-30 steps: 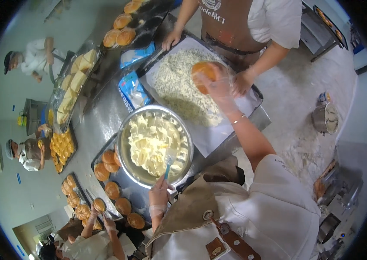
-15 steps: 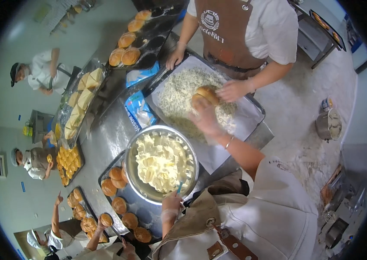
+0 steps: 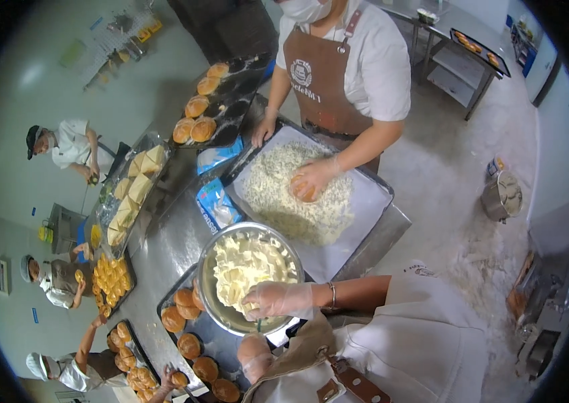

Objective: Applying spread to sliced buns at a bakery work station.

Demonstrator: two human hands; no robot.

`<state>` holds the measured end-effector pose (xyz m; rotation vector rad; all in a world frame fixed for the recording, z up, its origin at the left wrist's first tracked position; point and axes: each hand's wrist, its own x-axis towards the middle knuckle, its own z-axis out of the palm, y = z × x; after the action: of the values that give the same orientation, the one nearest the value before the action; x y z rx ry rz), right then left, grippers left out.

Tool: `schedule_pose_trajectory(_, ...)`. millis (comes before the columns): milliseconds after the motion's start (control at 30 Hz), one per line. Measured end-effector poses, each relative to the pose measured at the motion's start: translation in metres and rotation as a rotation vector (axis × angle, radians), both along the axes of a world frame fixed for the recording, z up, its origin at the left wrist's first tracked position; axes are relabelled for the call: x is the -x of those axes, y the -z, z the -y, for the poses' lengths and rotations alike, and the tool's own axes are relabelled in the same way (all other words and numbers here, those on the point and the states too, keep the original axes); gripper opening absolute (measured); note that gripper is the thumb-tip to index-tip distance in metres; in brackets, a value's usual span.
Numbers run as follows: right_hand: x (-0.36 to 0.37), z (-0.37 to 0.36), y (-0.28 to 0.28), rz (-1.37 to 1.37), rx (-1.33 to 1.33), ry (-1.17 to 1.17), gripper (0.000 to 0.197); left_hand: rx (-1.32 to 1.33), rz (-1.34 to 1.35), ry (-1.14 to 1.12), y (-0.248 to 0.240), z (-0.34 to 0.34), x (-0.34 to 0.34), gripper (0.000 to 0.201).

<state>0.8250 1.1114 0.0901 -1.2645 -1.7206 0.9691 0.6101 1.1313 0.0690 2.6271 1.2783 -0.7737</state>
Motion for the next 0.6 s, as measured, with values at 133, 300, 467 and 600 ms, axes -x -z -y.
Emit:
schedule_pose_trajectory(133, 0.024, 0.002, 0.001, 0.091, -0.009, 0.001, 0.052, -0.035, 0.03, -0.199, -0.006, 0.001, 0.015, 0.016)
schedule_pose_trajectory(300, 0.036, 0.021, 0.0, 0.108, -0.085, 0.052, 0.048, -0.111, 0.293, -0.23, 0.001, 0.008, 0.036, 0.022)
schedule_pose_trajectory(467, 0.038, 0.049, -0.012, 0.184, 0.0, 0.183, 0.045, -0.163, 0.751, -0.996, -0.032, -0.011, 0.122, 0.019)
schedule_pose_trajectory(600, 0.058, 0.056, 0.008, 0.222, 0.045, 0.168, 0.042, -0.494, 0.134, -1.051, 0.041, 0.009, 0.271, 0.084)
